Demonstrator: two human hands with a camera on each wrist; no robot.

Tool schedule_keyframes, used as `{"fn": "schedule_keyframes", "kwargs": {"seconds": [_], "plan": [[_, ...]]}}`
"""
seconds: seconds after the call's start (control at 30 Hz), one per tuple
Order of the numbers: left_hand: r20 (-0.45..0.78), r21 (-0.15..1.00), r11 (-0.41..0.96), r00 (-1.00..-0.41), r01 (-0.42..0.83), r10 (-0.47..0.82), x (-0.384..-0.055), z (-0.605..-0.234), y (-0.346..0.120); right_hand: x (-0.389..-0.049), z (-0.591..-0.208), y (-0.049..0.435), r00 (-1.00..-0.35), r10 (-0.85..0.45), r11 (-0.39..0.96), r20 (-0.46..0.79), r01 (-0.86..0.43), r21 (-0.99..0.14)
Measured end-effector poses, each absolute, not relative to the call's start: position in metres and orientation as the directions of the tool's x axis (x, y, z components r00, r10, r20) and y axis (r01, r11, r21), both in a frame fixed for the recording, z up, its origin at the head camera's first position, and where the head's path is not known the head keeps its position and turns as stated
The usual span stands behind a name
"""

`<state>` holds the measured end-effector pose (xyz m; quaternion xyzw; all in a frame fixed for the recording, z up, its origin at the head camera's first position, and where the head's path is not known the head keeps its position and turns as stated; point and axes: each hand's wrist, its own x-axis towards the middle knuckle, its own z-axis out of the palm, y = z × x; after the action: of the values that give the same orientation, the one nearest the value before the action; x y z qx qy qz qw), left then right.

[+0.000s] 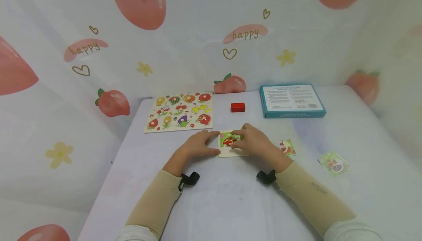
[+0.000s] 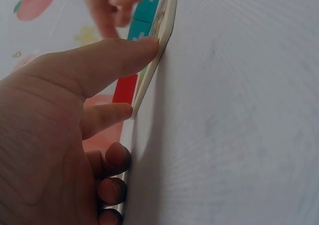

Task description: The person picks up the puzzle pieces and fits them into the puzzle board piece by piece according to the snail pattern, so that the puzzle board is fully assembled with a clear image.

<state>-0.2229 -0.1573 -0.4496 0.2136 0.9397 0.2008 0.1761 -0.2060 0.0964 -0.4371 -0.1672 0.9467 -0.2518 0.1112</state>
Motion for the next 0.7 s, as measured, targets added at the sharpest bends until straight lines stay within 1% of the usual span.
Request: {"fn": "schedule_keyframes", "kwargs": {"seconds": [0.13,0.4,0.7], "plan": [[-0.248,0.445,0.833,-0.849,0.329,0.467,-0.224,-0.451,-0.157,-0.205,-0.416,0.108,-0.928,-0.359,0.789,-0.099,-0.245,-0.564],[-0.243,0.450,0.830,-0.849,0.329,0.469,-0.225,-0.454,-0.159,-0.197,-0.377,0.133,-0.922,-0.385,0.751,-0.025,-0.298,-0.590],[-0.245,0.446,0.834,-0.853,0.324,0.462,-0.223,-0.452,-0.158,-0.191,-0.360,0.157,-0.936,-0.351,0.694,0.023,-0.277,-0.665]]}}
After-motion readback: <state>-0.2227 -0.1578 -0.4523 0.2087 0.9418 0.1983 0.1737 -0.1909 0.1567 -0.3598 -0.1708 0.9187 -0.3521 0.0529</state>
